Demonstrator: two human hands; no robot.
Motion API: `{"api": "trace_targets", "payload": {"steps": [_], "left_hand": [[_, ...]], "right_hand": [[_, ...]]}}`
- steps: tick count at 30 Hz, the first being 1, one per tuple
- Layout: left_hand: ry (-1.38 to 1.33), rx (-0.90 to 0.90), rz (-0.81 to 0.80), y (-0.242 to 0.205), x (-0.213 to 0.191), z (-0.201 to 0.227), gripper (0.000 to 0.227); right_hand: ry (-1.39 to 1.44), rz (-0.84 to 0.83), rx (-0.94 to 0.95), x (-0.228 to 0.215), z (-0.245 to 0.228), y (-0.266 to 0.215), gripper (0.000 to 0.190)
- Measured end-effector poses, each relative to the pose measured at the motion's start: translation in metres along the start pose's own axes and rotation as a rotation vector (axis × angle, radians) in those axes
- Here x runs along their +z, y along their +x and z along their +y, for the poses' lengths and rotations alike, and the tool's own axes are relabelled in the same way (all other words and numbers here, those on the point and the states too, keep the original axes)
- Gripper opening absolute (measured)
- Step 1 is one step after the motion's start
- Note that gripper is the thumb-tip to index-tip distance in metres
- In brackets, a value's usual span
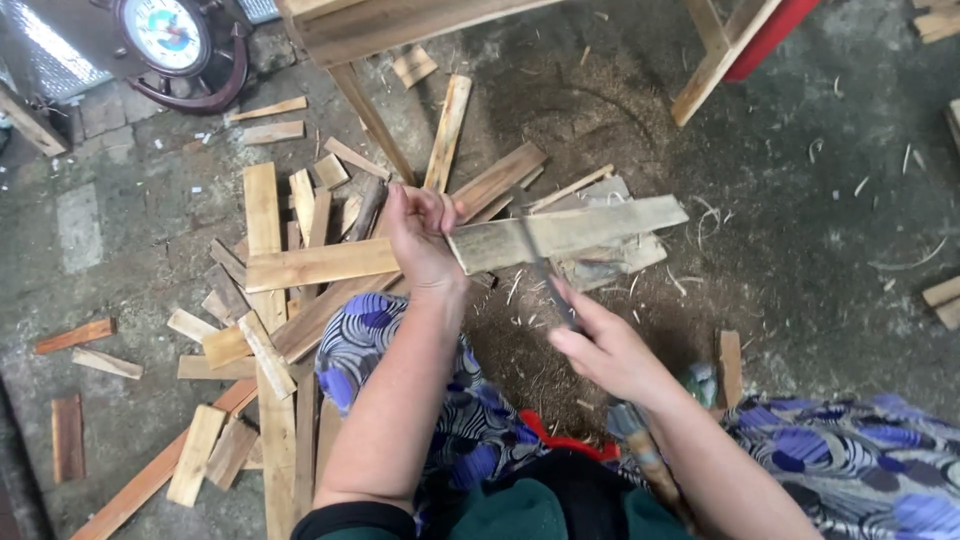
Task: The person uses a curved blade to shave and shape a long wooden plank. They hold the plank with one hand and repeatedly draw the blade along its surface to remove thin shavings, rotating the plank to work on different edges.
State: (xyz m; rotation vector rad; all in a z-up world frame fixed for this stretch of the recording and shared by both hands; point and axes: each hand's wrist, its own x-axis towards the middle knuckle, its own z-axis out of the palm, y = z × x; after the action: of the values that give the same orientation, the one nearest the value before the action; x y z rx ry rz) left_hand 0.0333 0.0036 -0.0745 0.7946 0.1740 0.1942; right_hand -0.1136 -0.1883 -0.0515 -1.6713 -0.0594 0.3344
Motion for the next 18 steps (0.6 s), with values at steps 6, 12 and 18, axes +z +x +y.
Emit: {"api": "trace_targets", "payload": {"steps": [6,12,18], "left_hand": [[0.132,-0.055,0.228,-0.012,0.014,-0.001,0.046],[0.186,-0.069,0.394,-0.025,0.056,0.022,0.035],[0.2,-0.048,0.466,-0.016,0.05,0.017,0.029]], "right_hand": [[-0.225,-0.065,-0.014,0.03,-0.036,0.026,0.091],[-0.222,-0.121,-0.04,0.03,-0.024,0.031,0.088],[-0.216,-0.12,-0.011,0.034,-0.041,0.034,0.088]]}}
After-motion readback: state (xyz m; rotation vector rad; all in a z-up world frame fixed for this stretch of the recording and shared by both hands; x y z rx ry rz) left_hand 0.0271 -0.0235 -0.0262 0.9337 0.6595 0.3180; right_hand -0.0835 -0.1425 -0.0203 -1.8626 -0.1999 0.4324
